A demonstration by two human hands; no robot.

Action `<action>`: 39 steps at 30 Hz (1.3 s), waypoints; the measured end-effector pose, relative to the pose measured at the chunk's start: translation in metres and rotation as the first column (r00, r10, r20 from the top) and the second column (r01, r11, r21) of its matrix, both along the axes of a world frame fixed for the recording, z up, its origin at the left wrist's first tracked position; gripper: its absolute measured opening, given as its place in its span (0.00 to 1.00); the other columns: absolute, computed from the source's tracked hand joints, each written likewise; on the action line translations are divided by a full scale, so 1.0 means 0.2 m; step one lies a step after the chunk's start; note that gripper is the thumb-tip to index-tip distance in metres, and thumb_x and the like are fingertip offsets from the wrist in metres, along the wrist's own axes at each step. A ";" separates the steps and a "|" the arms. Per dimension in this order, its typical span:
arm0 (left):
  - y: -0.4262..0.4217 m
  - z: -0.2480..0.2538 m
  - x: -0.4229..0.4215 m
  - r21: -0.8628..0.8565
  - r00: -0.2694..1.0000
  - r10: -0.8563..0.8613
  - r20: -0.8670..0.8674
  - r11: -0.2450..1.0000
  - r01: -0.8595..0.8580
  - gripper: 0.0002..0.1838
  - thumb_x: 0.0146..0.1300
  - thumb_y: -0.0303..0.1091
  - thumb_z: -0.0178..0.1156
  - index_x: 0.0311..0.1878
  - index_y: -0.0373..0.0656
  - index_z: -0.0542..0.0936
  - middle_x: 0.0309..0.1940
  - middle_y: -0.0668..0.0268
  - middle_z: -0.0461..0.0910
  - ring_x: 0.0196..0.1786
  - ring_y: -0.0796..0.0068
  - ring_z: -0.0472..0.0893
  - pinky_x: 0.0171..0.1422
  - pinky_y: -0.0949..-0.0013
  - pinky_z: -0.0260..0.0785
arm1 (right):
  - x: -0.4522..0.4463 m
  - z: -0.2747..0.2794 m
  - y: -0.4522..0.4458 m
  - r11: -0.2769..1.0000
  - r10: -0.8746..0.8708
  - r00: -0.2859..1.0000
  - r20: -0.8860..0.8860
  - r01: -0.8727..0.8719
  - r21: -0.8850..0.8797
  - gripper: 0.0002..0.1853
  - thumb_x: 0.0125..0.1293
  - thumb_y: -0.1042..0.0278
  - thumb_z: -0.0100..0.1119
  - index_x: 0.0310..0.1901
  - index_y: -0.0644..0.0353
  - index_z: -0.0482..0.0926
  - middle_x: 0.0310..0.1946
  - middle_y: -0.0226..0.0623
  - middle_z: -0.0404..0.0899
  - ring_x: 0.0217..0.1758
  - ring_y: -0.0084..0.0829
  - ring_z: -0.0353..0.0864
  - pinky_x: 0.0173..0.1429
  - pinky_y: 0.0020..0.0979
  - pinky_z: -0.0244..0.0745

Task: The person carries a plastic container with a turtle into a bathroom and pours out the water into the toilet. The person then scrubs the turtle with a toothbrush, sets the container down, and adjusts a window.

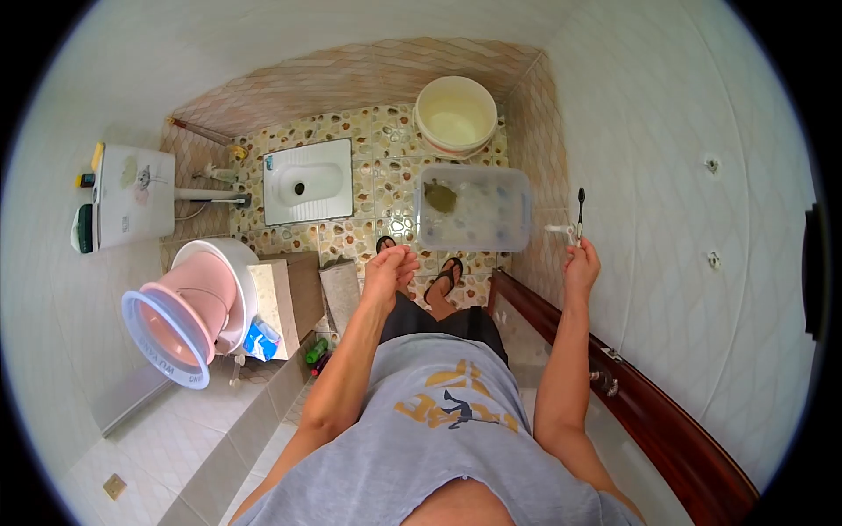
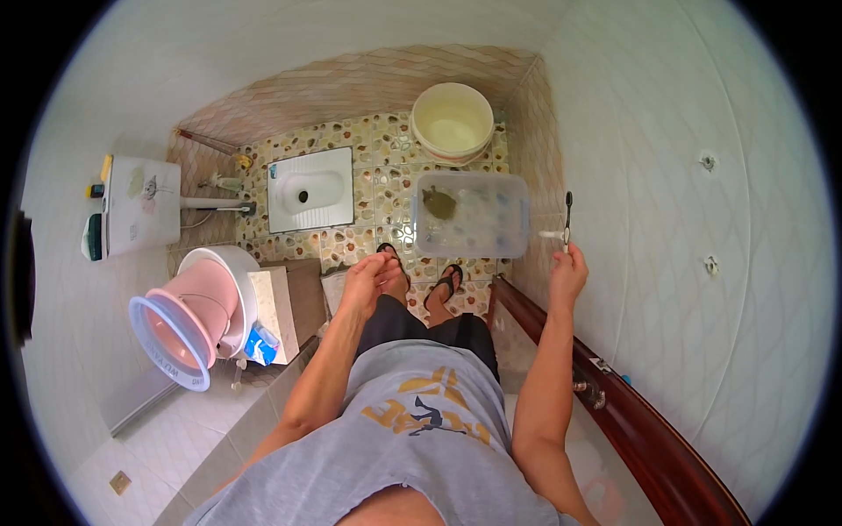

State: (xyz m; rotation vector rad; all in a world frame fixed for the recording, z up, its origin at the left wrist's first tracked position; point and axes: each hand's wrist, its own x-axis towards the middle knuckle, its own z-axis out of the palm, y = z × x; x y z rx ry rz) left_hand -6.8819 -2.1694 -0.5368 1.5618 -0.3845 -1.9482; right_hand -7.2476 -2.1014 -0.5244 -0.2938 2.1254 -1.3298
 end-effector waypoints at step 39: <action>-0.29 -0.98 -0.57 0.250 0.906 -0.413 0.097 0.891 0.379 0.11 0.69 0.36 0.55 0.49 0.42 0.79 0.40 0.65 0.84 0.41 0.72 0.84 0.45 0.71 0.75 | -0.31 -0.88 0.01 0.881 0.352 0.793 -0.496 -0.101 0.463 0.14 0.65 0.73 0.53 0.50 0.67 0.78 0.58 0.54 0.71 0.60 0.50 0.73 0.62 0.39 0.70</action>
